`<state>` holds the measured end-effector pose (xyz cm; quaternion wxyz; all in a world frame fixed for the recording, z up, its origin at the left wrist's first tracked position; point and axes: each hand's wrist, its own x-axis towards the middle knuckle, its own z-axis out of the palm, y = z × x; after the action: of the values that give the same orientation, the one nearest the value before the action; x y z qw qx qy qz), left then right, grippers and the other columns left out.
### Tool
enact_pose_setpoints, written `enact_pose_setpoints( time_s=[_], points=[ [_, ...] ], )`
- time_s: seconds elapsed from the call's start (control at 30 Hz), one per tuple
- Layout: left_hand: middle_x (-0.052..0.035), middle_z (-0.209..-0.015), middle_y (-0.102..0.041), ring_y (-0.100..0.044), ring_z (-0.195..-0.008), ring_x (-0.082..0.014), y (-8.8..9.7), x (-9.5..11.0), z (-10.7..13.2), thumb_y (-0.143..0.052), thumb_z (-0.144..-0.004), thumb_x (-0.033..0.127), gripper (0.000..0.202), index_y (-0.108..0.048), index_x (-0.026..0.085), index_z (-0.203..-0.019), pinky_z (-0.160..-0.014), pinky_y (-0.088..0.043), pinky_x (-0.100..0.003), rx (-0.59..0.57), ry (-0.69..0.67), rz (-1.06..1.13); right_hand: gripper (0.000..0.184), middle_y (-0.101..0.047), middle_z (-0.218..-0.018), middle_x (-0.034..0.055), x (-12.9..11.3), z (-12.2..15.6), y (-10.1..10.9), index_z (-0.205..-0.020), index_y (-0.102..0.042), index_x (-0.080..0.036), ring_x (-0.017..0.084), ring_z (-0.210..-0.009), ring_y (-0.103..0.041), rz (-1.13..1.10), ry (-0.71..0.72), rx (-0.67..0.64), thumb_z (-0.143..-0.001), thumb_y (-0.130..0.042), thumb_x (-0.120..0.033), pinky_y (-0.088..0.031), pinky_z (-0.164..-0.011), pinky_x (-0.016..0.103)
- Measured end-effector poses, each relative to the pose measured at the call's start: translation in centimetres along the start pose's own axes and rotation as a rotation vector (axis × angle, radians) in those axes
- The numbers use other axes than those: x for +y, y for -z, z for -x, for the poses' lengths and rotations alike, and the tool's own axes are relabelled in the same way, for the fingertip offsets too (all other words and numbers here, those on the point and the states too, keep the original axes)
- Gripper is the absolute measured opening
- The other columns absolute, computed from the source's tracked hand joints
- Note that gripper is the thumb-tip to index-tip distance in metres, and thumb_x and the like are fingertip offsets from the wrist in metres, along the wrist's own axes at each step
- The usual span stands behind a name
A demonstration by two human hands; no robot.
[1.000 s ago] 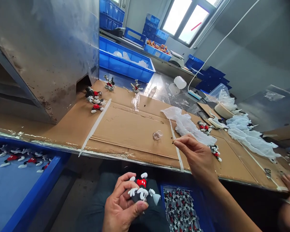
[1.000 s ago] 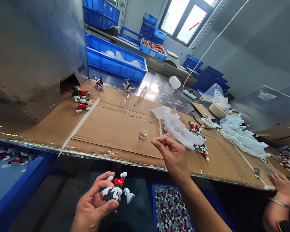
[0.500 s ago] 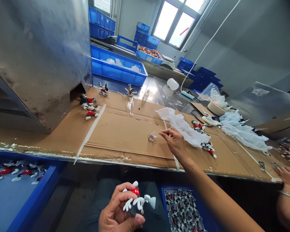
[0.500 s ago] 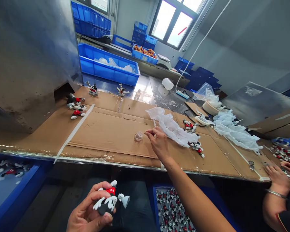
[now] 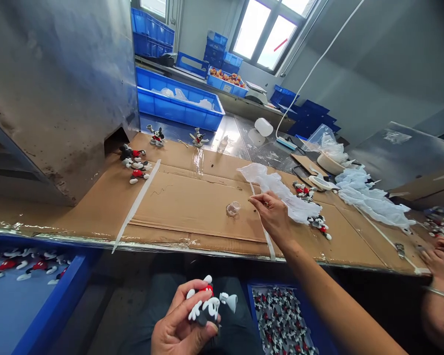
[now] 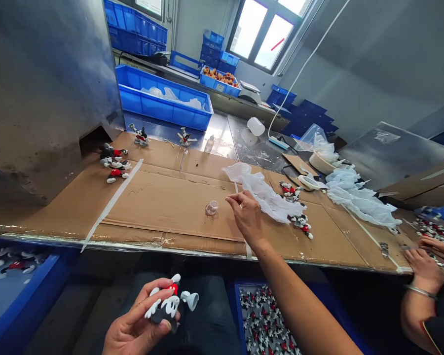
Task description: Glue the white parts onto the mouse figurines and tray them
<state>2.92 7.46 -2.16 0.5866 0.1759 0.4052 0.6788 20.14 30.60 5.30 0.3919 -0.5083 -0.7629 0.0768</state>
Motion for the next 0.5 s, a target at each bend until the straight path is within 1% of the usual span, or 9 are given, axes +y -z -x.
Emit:
enact_pose_setpoints(
  time_s=[0.07,0.17,0.23,0.3,0.4,0.5],
  points=[
    [-0.0079,-0.109,-0.062,-0.069,-0.066,-0.0180,0.0,0.0,-0.2,-0.090,-0.061,0.039,0.031,-0.083,0.025,-0.088,-0.066,-0.058,-0.029,0.014,-0.013,-0.012,0.028,-0.060,-0.074,0.0034,-1.6,0.9,1.2,-0.075,-0.071,-0.020,0.022,-0.072,-0.056,-0.026,0.004,0.019,-0.089,-0.061,-0.043,-0.043,-0.071,0.035],
    [-0.0065,-0.105,-0.061,-0.069,-0.066,-0.0171,0.1,0.1,-0.4,-0.092,-0.058,0.033,0.028,-0.082,0.022,-0.082,-0.065,-0.057,-0.027,0.013,0.005,-0.011,0.016,-0.062,-0.080,0.0021,-5.1,4.2,2.9,-0.080,-0.071,-0.024,0.021,-0.077,-0.057,-0.130,-0.017,-0.005,-0.090,-0.065,-0.035,-0.044,-0.074,0.033],
    [-0.0056,-0.101,-0.061,-0.068,-0.066,-0.0161,0.1,0.2,-0.4,-0.093,-0.056,0.029,0.026,-0.081,0.020,-0.077,-0.065,-0.057,-0.025,0.020,0.015,-0.009,0.011,-0.062,-0.081,0.0013,-7.4,7.1,3.8,-0.082,-0.071,-0.027,0.021,-0.078,-0.058,-0.291,-0.080,-0.093,-0.091,-0.066,-0.031,-0.044,-0.073,0.031],
    [-0.0050,-0.101,-0.062,-0.068,-0.065,-0.0153,0.0,0.3,-0.2,-0.093,-0.056,0.028,0.025,-0.081,0.020,-0.076,-0.064,-0.057,-0.025,0.030,0.027,-0.002,0.009,-0.062,-0.081,0.0014,-9.2,9.9,4.2,-0.082,-0.071,-0.029,0.021,-0.077,-0.059,-0.436,-0.146,-0.200,-0.091,-0.068,-0.030,-0.046,-0.071,0.030],
    [-0.0038,-0.099,-0.064,-0.069,-0.064,-0.0162,-0.2,0.3,0.4,-0.094,-0.054,0.027,0.025,-0.081,0.021,-0.076,-0.064,-0.058,-0.026,0.043,0.052,0.009,0.011,-0.068,-0.090,0.0034,-10.4,13.2,3.9,-0.082,-0.073,-0.030,0.023,-0.084,-0.064,-0.555,-0.254,-0.303,-0.091,-0.068,-0.033,-0.051,-0.075,0.031],
    [-0.0046,-0.095,-0.068,-0.069,-0.065,-0.0181,-0.4,0.2,1.0,-0.094,-0.054,0.028,0.025,-0.081,0.021,-0.074,-0.064,-0.059,-0.028,0.038,0.082,-0.012,0.014,-0.072,-0.098,0.0041,-10.7,14.9,3.2,-0.082,-0.074,-0.029,0.025,-0.095,-0.066,-0.614,-0.379,-0.347,-0.092,-0.068,-0.036,-0.052,-0.084,0.031]
  ],
)
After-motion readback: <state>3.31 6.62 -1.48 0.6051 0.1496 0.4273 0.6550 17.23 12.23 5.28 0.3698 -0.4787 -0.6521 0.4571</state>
